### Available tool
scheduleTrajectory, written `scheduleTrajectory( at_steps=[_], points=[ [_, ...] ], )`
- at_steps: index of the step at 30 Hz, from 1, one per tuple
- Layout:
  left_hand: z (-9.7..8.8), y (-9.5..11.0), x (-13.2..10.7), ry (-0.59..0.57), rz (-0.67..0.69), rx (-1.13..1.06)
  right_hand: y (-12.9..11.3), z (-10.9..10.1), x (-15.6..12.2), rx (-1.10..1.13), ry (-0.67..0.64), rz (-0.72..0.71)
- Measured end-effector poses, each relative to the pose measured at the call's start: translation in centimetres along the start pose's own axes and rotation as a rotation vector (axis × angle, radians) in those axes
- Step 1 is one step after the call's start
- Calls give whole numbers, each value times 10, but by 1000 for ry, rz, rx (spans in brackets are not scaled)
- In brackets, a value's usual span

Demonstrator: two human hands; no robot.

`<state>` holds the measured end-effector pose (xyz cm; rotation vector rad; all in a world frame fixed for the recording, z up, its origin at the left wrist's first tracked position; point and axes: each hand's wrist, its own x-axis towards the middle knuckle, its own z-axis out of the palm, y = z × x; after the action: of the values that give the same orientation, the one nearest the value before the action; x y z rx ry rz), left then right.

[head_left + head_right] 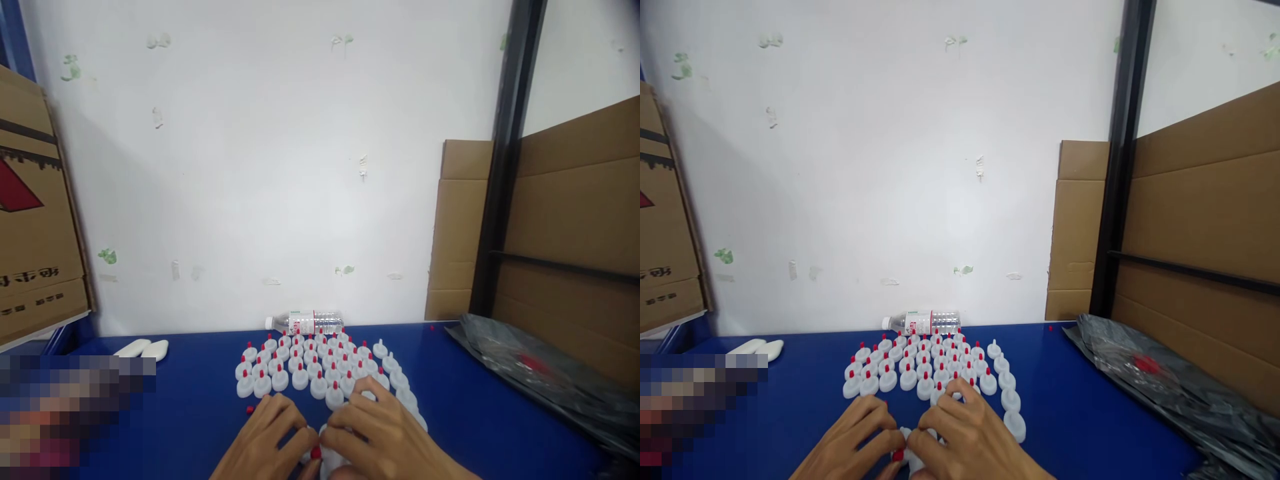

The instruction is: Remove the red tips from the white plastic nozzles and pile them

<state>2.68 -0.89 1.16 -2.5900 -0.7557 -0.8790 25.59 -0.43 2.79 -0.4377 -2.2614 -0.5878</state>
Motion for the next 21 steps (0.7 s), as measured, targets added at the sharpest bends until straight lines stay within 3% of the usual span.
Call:
scheduleTrajectory(
  at_steps=[3, 8, 14, 16, 21],
  points=[
    [2, -5, -2, -38, 70, 44, -3, 1, 4, -21, 30, -19],
    [11, -12, -4, 34, 143, 131, -6, 2, 9, -58, 101, -29],
    [24, -13, -2, 140, 135, -71, -6, -1, 9, -94, 84, -68],
    [17, -12, -2, 176, 95, -175, -1, -6, 7, -81, 70, -64],
    [-15, -13, 3, 58, -128, -275, 27, -27, -1, -26, -25, 116]
  ],
)
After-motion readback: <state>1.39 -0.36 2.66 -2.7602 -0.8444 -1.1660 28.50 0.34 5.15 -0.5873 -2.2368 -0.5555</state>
